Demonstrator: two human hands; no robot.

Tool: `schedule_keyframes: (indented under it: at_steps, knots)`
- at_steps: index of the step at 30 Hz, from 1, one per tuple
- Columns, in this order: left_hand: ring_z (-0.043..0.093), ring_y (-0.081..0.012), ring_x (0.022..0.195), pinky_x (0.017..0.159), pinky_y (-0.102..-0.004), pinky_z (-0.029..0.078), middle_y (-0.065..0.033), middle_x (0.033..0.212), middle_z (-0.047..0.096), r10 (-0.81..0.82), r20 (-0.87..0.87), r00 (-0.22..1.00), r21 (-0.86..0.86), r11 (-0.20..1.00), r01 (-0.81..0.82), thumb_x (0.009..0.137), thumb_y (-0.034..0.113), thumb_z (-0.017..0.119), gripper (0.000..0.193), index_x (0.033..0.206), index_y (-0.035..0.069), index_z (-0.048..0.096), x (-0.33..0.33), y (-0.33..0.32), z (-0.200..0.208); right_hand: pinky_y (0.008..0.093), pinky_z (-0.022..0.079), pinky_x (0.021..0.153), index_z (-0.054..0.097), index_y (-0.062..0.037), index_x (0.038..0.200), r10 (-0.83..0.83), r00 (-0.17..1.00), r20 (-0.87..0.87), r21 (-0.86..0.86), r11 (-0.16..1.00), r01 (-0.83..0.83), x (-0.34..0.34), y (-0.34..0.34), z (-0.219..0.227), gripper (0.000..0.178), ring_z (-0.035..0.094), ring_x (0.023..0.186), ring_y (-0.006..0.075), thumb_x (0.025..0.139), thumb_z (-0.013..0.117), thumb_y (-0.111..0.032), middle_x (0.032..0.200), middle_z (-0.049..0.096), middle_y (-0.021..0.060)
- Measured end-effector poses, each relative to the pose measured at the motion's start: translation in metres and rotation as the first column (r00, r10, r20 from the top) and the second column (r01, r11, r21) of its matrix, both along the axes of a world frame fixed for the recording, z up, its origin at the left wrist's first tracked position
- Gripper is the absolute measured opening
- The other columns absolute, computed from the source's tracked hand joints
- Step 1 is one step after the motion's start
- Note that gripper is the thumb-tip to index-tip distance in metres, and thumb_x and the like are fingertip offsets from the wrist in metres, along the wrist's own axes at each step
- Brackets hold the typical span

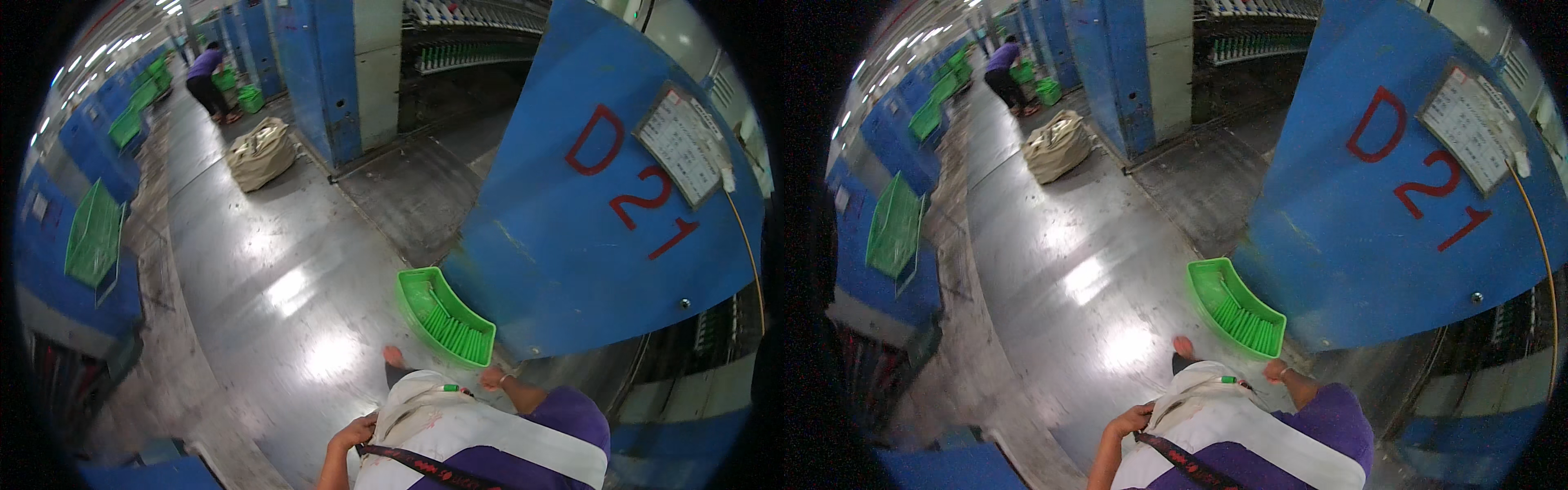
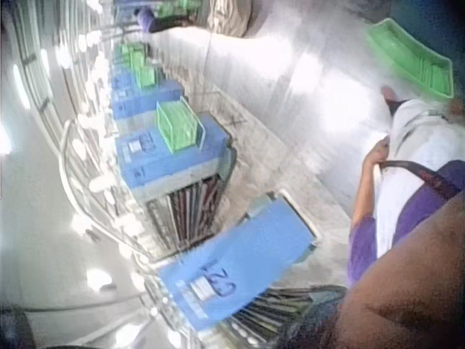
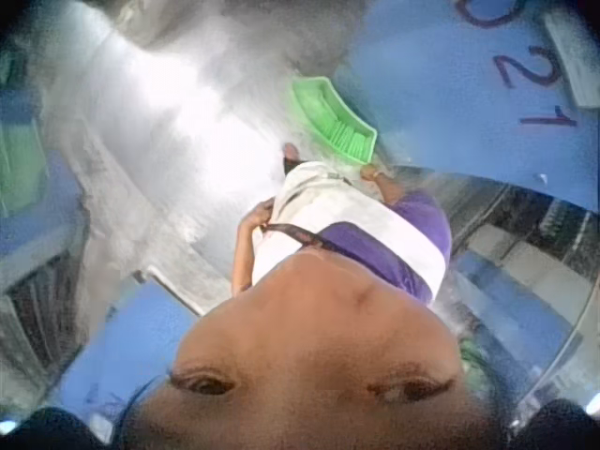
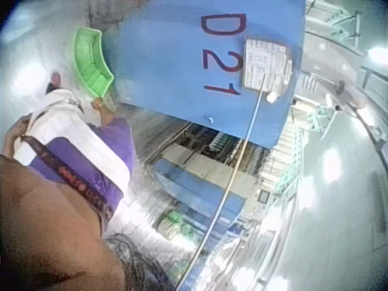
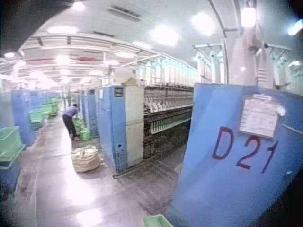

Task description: The person walks between rows of spinning machines, removes empty bobbins, and replaces them with full ones. They also thread yarn through guides and spindles to restart stopped positions.

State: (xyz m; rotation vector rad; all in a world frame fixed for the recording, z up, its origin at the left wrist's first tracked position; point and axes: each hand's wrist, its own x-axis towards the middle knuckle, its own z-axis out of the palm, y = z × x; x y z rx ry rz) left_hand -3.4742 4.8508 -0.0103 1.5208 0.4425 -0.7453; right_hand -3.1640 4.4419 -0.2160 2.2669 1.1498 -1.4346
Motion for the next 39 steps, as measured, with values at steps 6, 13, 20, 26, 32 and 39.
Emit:
schedule_keyframes:
  at_steps: [6,13,20,26,32,39]
  knots:
    - [0.054,-0.0213,0.105,0.093,-0.0314,0.041,-0.0131,0.119,0.059,0.009,0.036,0.999,0.08,0.997,-0.012,0.08,0.023,0.06,0.048,0.122,0.001,0.055,0.117,0.161,-0.061,0.0387,0.032,0.041,0.057,-0.0083,0.069,-0.636,0.771,-0.035,-0.163,0.764,0.624,0.077,0.077,-0.078,0.027,0.039,0.044,0.0161,0.089,0.052,-0.026,0.059,0.051,0.0062]
    - [0.054,-0.0207,0.104,0.092,-0.0317,0.042,-0.0127,0.117,0.06,0.153,0.015,0.988,0.071,0.986,-0.154,0.081,0.023,0.06,0.046,0.121,0.001,0.055,0.23,0.342,-0.028,0.044,0.043,0.049,0.069,-0.012,0.07,-0.028,0.909,0.416,0.298,0.949,-0.107,0.245,0.516,-0.031,0.01,0.06,0.062,0.0259,0.071,0.059,-0.011,0.071,0.064,0.0076]
    - [0.054,-0.0202,0.102,0.09,-0.0319,0.042,-0.0123,0.114,0.061,0.094,0.036,0.995,0.071,0.993,-0.097,0.081,0.022,0.06,0.044,0.119,0.001,0.056,0.347,0.514,-0.023,0.0399,0.048,0.063,0.063,-0.0083,0.082,-0.321,0.745,-0.585,0.738,0.171,0.653,0.345,0.89,0.101,0.02,0.061,0.064,0.028,0.076,0.061,-0.028,0.071,0.063,0.0129]
    - [0.054,-0.0197,0.101,0.09,-0.0322,0.042,-0.0119,0.112,0.061,-0.024,0.042,0.999,0.094,0.995,0.02,0.081,0.022,0.059,0.043,0.118,0.001,0.057,0.435,0.696,-0.018,0.0415,0.048,0.059,0.064,-0.0085,0.07,-0.002,0.873,0.488,0.577,0.751,-0.321,0.398,0.938,0.025,0.01,0.061,0.071,0.0281,0.072,0.056,-0.015,0.075,0.064,0.0101]
    - [0.054,-0.0192,0.099,0.089,-0.0324,0.043,-0.0115,0.11,0.062,-0.127,0.003,0.992,0.066,0.99,0.127,0.082,0.022,0.059,0.041,0.117,0.001,0.058,0.5,0.838,-0.014,0.0459,0.048,0.061,0.068,-0.0107,0.07,-0.371,0.865,0.338,0.148,0.929,0.34,0.368,0.798,-0.045,0.012,0.061,0.069,0.0315,0.072,0.06,-0.019,0.076,0.066,0.0108]
    - [0.054,-0.0187,0.098,0.087,-0.0326,0.043,-0.0111,0.108,0.063,-0.064,0.031,0.997,0.034,0.997,0.063,0.082,0.022,0.059,0.04,0.116,0.001,0.059,0.563,0.99,-0.034,0.0432,0.049,0.056,0.07,-0.0105,0.074,-0.37,0.908,0.198,0.023,0.927,0.373,0.384,0.802,-0.022,0.016,0.064,0.068,0.0266,0.074,0.06,-0.023,0.077,0.067,0.0107]
